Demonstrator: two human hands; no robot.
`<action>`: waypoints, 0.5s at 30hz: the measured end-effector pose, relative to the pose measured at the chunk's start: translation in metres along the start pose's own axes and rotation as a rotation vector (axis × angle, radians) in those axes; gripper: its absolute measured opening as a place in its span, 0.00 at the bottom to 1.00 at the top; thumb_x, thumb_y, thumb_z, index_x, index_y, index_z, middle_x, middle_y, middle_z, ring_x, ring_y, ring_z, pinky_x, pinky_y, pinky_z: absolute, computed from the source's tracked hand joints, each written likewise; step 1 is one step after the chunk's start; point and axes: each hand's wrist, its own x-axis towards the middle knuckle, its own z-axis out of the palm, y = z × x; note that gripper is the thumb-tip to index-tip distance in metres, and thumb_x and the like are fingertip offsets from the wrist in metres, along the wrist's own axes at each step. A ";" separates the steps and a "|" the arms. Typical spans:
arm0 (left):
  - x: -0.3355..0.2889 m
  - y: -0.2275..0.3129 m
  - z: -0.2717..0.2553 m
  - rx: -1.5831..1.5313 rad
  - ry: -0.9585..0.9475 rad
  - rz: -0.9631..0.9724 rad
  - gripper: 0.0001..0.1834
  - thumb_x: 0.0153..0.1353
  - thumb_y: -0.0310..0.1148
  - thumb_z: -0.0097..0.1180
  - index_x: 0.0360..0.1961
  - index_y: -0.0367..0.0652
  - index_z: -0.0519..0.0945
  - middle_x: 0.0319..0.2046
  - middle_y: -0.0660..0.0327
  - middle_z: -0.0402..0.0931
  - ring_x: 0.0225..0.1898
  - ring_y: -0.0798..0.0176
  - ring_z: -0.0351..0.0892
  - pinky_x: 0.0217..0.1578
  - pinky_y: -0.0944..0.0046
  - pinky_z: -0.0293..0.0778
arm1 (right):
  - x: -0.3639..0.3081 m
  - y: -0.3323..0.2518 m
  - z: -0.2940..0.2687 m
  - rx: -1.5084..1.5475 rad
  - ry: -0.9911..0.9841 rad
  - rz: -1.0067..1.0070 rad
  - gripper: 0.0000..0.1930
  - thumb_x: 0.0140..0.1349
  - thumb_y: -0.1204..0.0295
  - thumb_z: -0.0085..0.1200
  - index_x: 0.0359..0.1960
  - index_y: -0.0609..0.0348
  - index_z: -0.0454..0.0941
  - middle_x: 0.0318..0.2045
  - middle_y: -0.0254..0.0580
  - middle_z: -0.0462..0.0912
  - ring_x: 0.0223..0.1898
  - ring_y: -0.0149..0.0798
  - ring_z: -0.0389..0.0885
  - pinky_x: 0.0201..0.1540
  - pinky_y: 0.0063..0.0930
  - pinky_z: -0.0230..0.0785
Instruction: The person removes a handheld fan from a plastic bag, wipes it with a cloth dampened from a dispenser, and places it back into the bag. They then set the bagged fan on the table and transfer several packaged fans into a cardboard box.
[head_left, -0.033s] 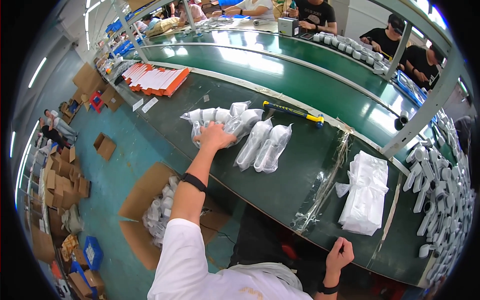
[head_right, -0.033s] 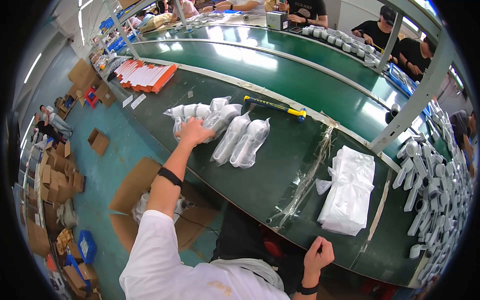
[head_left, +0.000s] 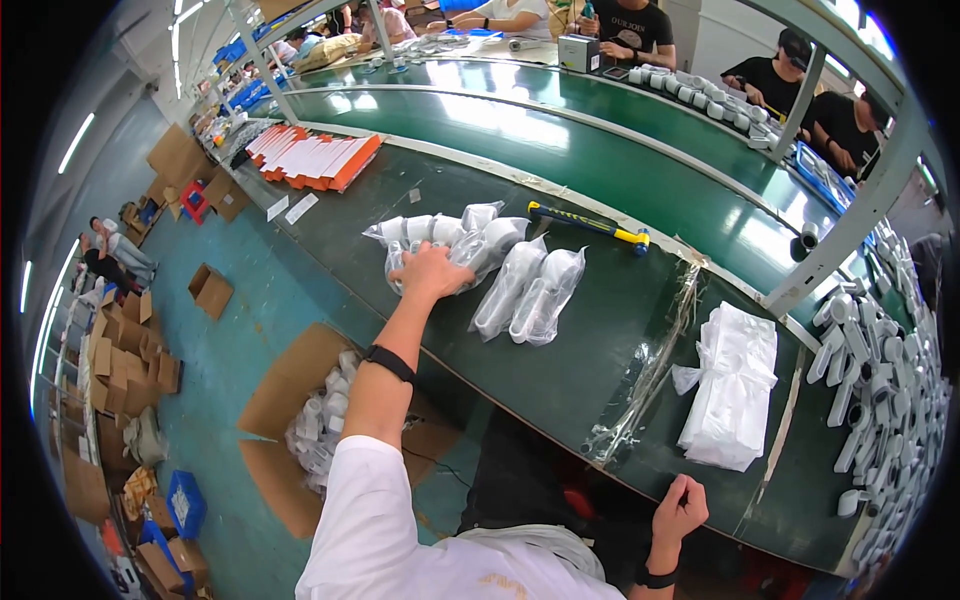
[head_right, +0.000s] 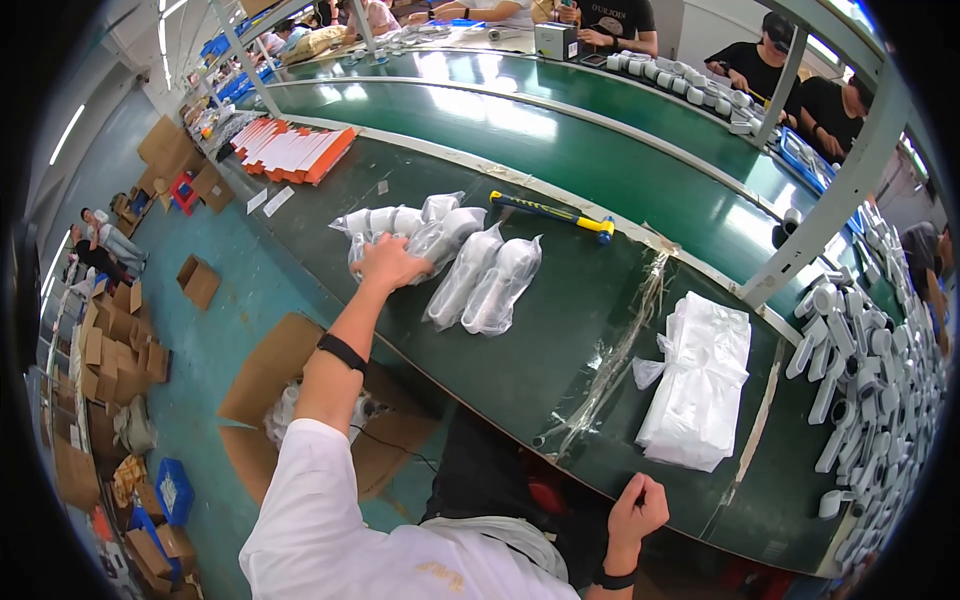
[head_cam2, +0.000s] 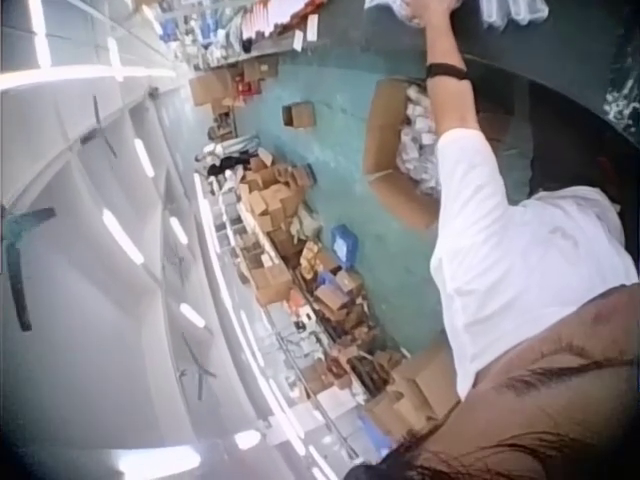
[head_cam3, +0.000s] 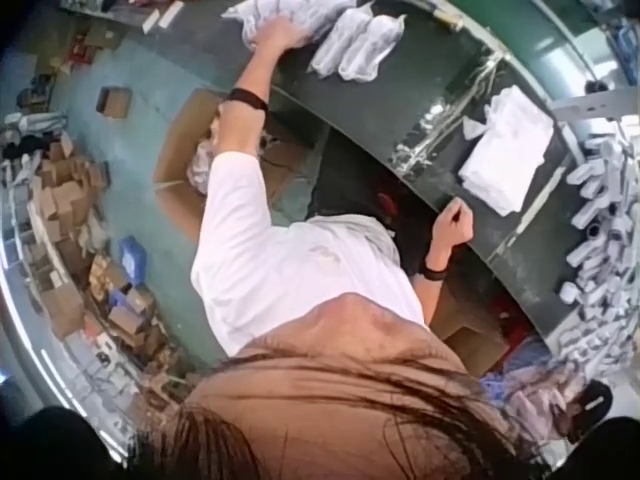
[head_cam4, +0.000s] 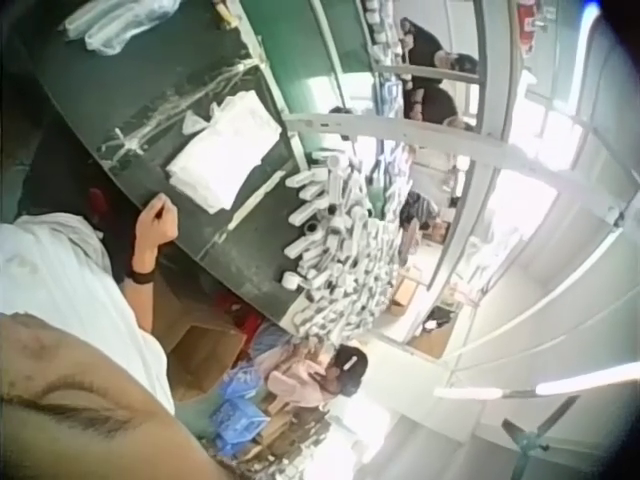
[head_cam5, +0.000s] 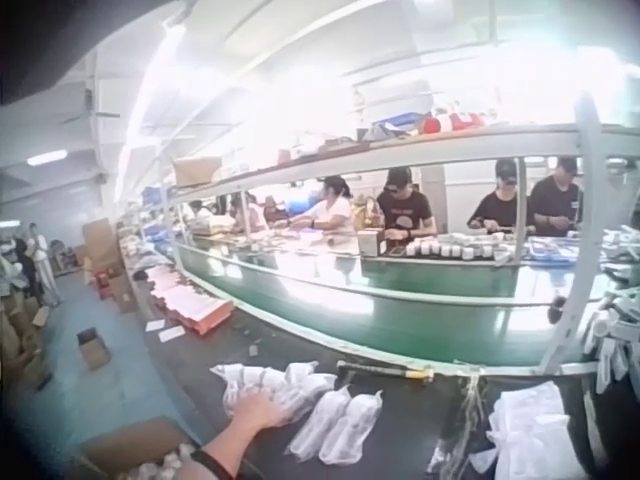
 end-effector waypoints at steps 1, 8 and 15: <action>0.000 0.000 0.002 -0.001 0.000 -0.002 0.41 0.38 0.56 0.62 0.58 0.53 0.76 0.64 0.60 0.64 0.64 0.44 0.60 0.56 0.22 0.54 | -0.001 0.000 0.000 -0.018 0.009 0.005 0.06 0.62 0.76 0.55 0.27 0.64 0.77 0.20 0.42 0.74 0.19 0.37 0.70 0.23 0.29 0.61; 0.002 -0.008 0.021 0.012 0.148 0.023 0.37 0.40 0.55 0.61 0.53 0.52 0.79 0.60 0.59 0.67 0.61 0.45 0.64 0.54 0.24 0.56 | -0.003 0.003 -0.002 -0.019 -0.034 0.030 0.07 0.64 0.75 0.54 0.29 0.65 0.78 0.20 0.38 0.75 0.21 0.31 0.69 0.25 0.25 0.62; 0.004 -0.031 0.023 0.022 0.305 0.055 0.34 0.40 0.57 0.62 0.47 0.50 0.83 0.56 0.57 0.70 0.59 0.43 0.66 0.54 0.26 0.57 | -0.004 0.008 0.000 -0.057 -0.044 0.047 0.08 0.65 0.74 0.53 0.29 0.65 0.78 0.21 0.36 0.76 0.22 0.28 0.70 0.25 0.23 0.62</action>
